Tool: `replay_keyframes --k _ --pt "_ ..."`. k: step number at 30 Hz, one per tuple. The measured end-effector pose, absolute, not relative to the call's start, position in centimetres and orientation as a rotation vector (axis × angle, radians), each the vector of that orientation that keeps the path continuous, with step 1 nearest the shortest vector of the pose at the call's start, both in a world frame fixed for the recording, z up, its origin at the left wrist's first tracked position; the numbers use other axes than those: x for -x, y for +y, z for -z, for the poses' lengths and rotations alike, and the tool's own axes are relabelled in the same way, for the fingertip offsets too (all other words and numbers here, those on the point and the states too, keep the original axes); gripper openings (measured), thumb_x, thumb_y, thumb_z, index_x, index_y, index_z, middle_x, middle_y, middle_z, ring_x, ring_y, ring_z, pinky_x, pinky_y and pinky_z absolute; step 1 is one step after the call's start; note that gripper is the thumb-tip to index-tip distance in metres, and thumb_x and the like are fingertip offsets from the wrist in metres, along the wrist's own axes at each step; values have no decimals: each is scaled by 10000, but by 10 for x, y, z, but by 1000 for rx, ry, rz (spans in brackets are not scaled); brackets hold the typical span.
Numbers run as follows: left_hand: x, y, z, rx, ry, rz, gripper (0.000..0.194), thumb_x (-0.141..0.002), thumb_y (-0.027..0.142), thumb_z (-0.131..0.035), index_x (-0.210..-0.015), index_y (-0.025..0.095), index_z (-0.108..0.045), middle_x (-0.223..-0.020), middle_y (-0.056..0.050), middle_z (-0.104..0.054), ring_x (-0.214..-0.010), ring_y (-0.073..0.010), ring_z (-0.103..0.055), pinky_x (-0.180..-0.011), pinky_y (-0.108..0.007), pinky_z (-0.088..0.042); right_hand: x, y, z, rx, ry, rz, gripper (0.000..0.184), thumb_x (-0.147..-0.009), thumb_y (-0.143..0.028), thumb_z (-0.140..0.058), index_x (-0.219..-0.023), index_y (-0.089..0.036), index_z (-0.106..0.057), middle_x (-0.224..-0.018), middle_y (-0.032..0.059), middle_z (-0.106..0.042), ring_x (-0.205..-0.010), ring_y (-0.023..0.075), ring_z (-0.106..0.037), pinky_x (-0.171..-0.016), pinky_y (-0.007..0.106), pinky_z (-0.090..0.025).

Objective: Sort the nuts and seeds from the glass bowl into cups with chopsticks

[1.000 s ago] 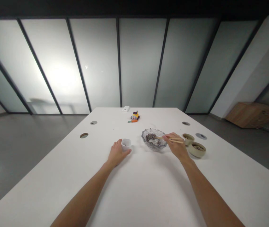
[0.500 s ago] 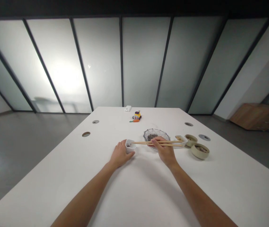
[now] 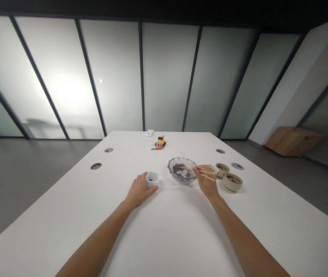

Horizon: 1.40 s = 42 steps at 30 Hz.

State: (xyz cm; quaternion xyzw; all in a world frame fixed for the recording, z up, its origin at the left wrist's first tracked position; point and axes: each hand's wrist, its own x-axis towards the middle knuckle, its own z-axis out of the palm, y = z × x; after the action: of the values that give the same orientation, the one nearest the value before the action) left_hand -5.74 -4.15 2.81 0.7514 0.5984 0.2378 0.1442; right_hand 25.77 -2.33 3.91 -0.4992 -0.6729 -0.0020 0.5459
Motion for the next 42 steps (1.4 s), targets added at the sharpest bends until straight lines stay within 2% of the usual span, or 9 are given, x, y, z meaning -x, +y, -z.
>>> replay_keyframes --k 8,17,28,42 --pt "59 -39 -24 -2169 1727 -703 500 -876 472 -716 -1287 222 -576 -1231 -108 -701 -1178 -318 -638 -998 -386 -478 -260 -24 -25 1137 -1667 -140 475 -1011 -632 -514 -871 -231 -726 -863 70 -722 -820 239 -673 -776 385 -553" --pt "59 -39 -25 -2177 1732 -703 509 -874 464 -716 -1285 200 -575 -1216 -121 -698 -1164 -327 -642 -997 -401 -482 -258 -27 -28 1111 -1613 -87 475 -1016 -626 -503 -869 -230 -720 -850 76 -706 -808 239 -665 -769 390 -565" --pt "58 -40 -27 -2173 1738 -688 541 -870 467 -711 -1321 211 -556 -1240 -112 -694 -1182 -325 -637 -998 -397 -472 -258 -21 -22 1074 -1738 -149 390 -1038 -532 -532 -875 -226 -709 -868 66 -685 -814 219 -647 -748 358 -550" --pt "58 -43 -30 -2189 1740 -657 506 -881 472 -712 -1285 211 -557 -1249 -106 -691 -1173 -316 -636 -985 -390 -476 -258 -19 -23 1052 -1701 -121 395 -1023 -554 -553 -867 -228 -711 -849 62 -698 -776 219 -642 -727 361 -545"
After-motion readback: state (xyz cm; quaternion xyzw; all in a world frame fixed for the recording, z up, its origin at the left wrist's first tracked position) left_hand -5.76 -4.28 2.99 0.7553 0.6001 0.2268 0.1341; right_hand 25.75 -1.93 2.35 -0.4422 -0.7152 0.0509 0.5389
